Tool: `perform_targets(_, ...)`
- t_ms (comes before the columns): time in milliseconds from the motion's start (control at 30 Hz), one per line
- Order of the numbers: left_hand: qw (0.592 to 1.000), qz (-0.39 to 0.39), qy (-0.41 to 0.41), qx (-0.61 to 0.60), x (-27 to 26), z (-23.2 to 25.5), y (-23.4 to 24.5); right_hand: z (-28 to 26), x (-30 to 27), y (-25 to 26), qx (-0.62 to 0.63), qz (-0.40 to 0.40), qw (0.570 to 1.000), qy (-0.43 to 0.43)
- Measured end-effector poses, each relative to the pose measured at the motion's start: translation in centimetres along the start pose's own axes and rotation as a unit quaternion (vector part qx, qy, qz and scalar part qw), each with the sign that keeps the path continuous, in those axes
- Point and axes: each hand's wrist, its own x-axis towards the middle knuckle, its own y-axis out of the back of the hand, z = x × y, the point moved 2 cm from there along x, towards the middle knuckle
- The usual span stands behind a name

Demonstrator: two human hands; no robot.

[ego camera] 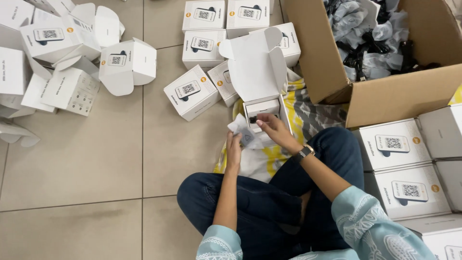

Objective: The person packages electronic device components into boxes.

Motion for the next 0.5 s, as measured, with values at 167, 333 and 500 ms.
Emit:
perform_targets(167,0.991,-0.085,0.104,-0.001,-2.1,5.3,-4.7,-2.8,-3.4,-0.8,0.332,-0.106,0.899,-0.266)
perform_targets(333,0.951,-0.095,-0.101,0.275,-3.1,7.5,-5.0,-1.0,-3.7,-0.2,0.364,-0.094,0.888,-0.265)
perform_targets(500,0.902,-0.152,-0.123,0.386,-4.7,11.2,-7.2,-2.7,-4.4,1.8,0.275,-0.075,0.927,-0.246)
